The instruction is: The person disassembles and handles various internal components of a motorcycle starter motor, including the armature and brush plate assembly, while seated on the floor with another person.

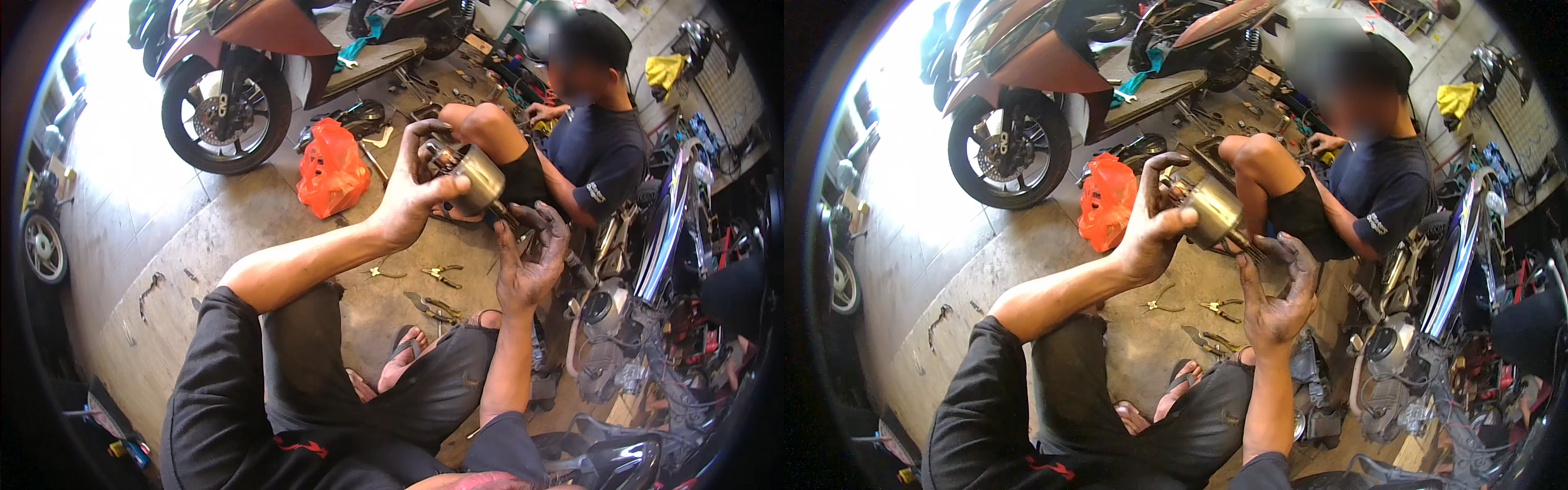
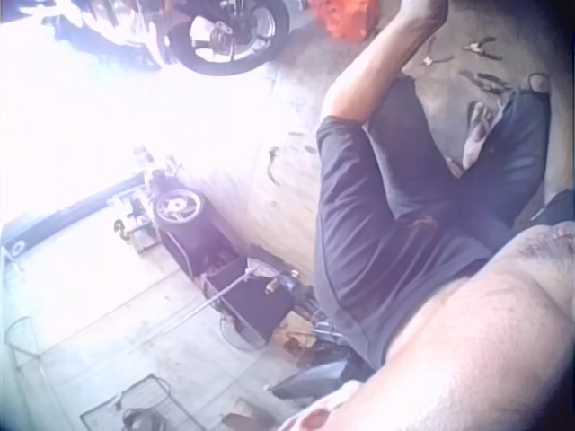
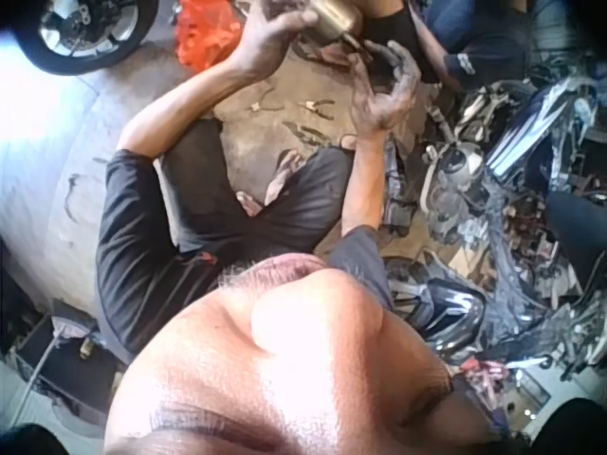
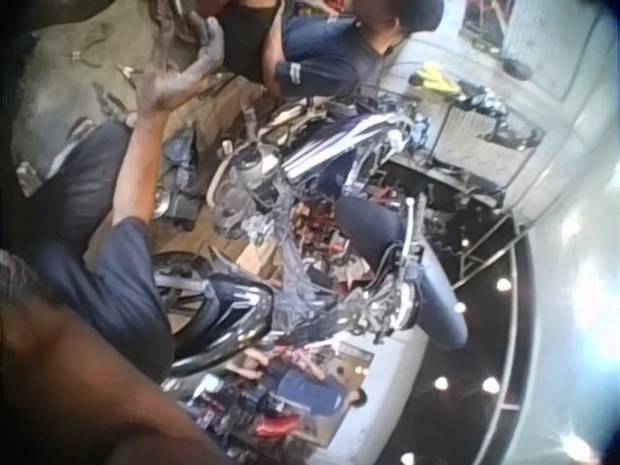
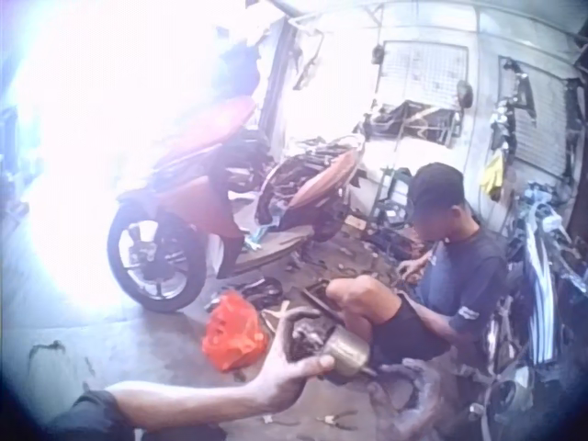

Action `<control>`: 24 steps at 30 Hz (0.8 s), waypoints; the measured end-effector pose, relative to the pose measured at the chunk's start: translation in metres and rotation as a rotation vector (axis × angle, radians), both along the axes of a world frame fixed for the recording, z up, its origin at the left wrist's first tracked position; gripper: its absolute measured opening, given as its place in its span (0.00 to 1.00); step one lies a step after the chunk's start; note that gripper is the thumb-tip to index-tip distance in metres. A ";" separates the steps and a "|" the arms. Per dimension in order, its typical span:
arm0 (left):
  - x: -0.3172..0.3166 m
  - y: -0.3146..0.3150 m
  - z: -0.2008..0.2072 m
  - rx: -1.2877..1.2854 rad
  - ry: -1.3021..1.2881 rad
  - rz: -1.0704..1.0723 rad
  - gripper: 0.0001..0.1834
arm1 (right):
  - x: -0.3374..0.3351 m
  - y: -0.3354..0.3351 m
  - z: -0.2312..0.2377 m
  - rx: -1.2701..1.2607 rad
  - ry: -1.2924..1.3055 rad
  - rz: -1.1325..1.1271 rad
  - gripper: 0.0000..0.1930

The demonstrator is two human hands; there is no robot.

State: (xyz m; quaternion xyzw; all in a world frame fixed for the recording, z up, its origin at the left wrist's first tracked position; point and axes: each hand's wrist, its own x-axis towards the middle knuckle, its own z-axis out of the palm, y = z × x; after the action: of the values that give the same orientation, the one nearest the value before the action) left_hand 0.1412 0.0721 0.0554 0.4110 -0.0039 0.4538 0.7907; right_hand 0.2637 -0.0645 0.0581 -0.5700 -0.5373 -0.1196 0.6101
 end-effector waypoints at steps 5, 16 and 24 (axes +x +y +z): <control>-0.002 0.003 -0.002 0.315 0.043 0.161 0.53 | 0.003 0.000 0.000 -0.156 0.023 -0.013 0.19; -0.004 -0.002 -0.004 0.600 0.003 0.340 0.56 | 0.017 0.000 -0.001 -0.301 -0.224 -0.004 0.15; -0.006 -0.001 -0.009 0.741 0.004 0.416 0.56 | 0.015 0.000 0.002 -0.271 -0.214 0.080 0.15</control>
State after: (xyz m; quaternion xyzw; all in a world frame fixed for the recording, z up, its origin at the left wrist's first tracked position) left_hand 0.1351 0.0716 0.0462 0.6603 -0.0822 0.5708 0.4811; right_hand 0.2786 -0.0640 0.0602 -0.6091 -0.6328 -0.0815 0.4711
